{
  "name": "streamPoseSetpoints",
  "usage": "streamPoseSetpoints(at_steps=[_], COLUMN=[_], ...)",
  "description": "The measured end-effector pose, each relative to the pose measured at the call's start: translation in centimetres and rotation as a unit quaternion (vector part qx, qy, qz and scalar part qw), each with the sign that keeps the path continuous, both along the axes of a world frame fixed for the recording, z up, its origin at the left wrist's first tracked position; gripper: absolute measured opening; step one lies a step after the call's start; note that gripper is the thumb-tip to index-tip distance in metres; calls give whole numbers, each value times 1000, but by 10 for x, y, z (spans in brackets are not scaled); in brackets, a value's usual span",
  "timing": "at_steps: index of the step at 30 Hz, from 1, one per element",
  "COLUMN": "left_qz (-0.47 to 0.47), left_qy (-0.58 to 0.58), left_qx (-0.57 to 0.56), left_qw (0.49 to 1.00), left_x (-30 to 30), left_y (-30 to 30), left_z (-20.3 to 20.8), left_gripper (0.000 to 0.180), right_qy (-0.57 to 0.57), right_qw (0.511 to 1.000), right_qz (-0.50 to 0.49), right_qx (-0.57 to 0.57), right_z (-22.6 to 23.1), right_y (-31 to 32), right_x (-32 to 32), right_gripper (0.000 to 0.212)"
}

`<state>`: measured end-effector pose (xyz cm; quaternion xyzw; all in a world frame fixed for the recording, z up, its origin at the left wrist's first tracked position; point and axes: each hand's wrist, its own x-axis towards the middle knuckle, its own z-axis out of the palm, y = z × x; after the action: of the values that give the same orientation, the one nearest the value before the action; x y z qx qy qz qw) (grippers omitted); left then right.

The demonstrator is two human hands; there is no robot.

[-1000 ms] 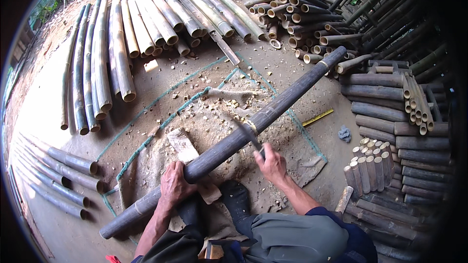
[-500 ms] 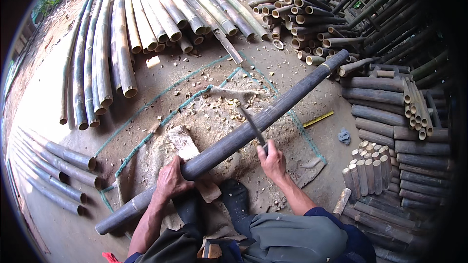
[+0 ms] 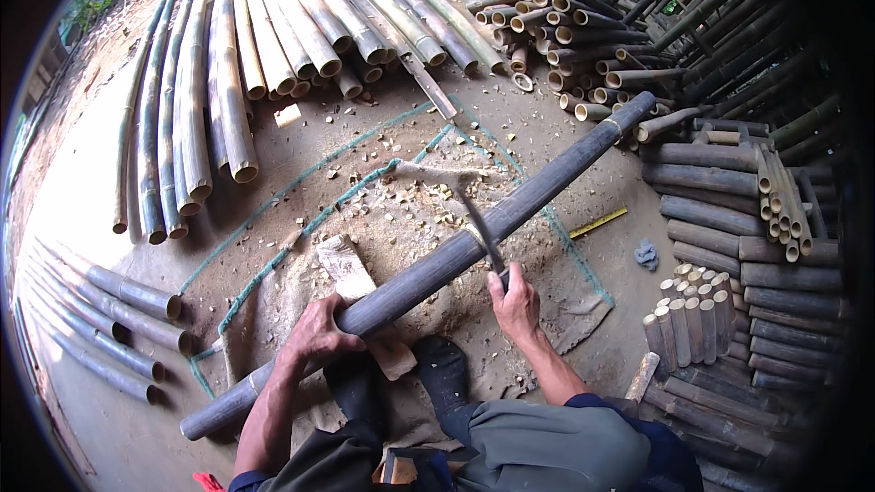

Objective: The person sits on the ground and uses a curved knife to shave the surface of long bamboo poles. They hold the pole with one hand and scrape the blade along its length to remove the outer layer, then place the finished pole aside.

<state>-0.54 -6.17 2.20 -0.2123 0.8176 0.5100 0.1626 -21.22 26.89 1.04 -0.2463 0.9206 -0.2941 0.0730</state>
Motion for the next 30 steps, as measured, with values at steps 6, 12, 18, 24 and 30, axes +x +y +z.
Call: streamPoseSetpoints(at_steps=[6, 12, 18, 24, 30], left_qz=[79, 114, 119, 83, 55], left_qy=[81, 68, 83, 29, 16], left_qx=[-325, -370, -312, -237, -202], left_qw=[939, 919, 939, 968, 978], left_x=[29, 40, 35, 27, 20], left_y=[62, 64, 49, 45, 37], left_z=[3, -31, -23, -6, 7], left_gripper=[89, 59, 51, 52, 57], right_qy=[13, 144, -37, 35, 69], right_qw=[997, 974, 998, 997, 993], right_qz=[68, 173, 44, -66, -88], right_qx=[16, -16, -2, -27, -30], right_z=[-18, -6, -3, -18, -15], right_y=[12, 1, -3, 13, 10], right_x=[0, -2, -1, -17, -19], right_gripper=[39, 36, 35, 35, 35])
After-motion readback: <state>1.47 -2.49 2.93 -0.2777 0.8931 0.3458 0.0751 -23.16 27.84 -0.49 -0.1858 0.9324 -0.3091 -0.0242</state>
